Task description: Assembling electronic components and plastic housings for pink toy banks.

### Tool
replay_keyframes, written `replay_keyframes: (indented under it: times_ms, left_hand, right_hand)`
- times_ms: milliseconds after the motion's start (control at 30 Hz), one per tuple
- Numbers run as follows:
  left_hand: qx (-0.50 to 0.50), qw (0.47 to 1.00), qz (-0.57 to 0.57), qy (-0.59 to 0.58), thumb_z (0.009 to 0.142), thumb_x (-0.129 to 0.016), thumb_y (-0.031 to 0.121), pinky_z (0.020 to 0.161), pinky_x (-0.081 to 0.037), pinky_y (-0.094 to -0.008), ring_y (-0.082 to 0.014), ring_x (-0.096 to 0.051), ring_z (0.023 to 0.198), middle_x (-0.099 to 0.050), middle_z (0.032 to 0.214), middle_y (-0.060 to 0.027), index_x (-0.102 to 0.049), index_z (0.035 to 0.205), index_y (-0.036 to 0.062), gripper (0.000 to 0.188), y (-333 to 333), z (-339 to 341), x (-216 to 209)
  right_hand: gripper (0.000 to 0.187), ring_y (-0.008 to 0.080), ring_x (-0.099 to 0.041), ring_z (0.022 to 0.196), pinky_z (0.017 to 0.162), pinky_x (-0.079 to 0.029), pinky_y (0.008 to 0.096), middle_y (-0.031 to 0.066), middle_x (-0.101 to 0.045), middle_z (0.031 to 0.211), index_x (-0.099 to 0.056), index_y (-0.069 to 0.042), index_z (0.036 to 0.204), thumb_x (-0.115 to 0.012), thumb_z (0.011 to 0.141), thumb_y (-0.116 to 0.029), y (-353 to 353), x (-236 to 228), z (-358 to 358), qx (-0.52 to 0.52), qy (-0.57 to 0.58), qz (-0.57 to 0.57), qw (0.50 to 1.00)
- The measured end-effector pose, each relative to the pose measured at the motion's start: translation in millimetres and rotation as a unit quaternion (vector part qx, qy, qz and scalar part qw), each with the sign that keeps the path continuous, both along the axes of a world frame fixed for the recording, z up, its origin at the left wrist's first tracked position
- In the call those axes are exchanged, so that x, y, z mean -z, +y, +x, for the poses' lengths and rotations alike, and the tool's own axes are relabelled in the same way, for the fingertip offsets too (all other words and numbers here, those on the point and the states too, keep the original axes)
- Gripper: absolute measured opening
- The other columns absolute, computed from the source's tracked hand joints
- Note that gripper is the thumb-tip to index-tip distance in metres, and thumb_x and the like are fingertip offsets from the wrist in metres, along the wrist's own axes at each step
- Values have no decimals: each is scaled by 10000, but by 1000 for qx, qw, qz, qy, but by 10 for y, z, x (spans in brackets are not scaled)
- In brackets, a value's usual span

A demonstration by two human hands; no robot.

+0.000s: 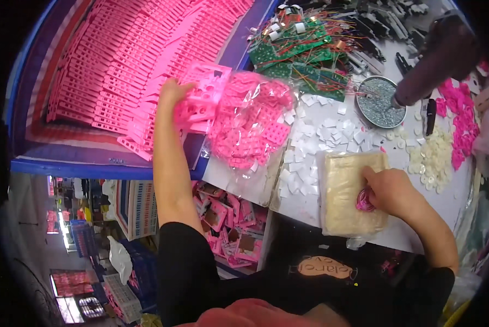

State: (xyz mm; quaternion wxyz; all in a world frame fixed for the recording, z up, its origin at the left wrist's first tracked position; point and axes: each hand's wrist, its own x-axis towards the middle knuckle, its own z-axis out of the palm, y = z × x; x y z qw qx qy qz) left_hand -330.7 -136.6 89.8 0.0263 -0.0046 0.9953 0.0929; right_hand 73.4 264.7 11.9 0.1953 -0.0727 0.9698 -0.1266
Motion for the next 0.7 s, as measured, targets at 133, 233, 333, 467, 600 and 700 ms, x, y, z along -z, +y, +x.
replay_keyframes:
  times_ms: [133, 233, 333, 467, 600, 700]
  left_hand:
    - [67, 927, 287, 231, 814, -802, 190, 748, -501, -337, -174, -630, 830, -688, 932, -111, -694, 1039, -7, 318, -51, 351, -231]
    - [241, 825, 393, 327, 828, -762, 50, 738, -491, -345, -175, -589, 790, -640, 880, -84, -624, 964, -7, 201, 495, 1415, -453]
    - [451, 775, 282, 342, 822, -734, 31, 802, -478, -399, -222, -586, 859, -610, 980, -110, -617, 1000, 43, 213, 954, 2270, -234]
    - [574, 710, 199, 356, 813, -719, 83, 944, -459, -491, -276, -602, 1038, -590, 1220, -160, -646, 1107, 135, 307, 1091, 3161, -1]
    - [136, 679, 719, -52, 967, -582, 57, 941, -507, -442, -256, -569, 1153, -436, 1454, -195, -268, 1564, 135, 679, 1536, 3638, 337]
    - [25, 550, 789, -272, 969, -516, -25, 784, -549, -345, -189, -598, 985, -510, 1379, -180, -87, 1636, 138, 810, 1711, 3777, 355]
  right_hand:
    - [271, 294, -652, 620, 576, -512, 406, 129, -670, 762, -588, -82, 1065, -684, 860, -232, 57, -205, 5, 65, 69, -102, 990]
    - [355, 214, -649, 626, 557, -504, 347, 101, -689, 854, -585, -91, 1152, -630, 957, -384, 82, -59, -21, 197, 24, -430, 881]
    - [424, 186, -659, 715, 615, -522, 323, 101, -691, 944, -497, -83, 1284, -648, 940, -278, 154, -20, -81, 255, -96, -687, 674]
    - [621, 147, -674, 833, 691, -546, 292, 100, -693, 1065, -379, -71, 1461, -673, 917, -137, 38, -271, -1, 155, -170, -769, 596]
    - [745, 142, -605, 1118, 942, -509, 311, 132, -645, 1233, -315, -65, 1551, -703, 915, -81, -151, -227, 470, 195, 79, -763, 612]
    - [731, 161, -604, 1133, 972, -499, 330, 130, -645, 1238, -349, -64, 1538, -724, 915, -130, -163, -200, 623, 225, 153, -705, 655]
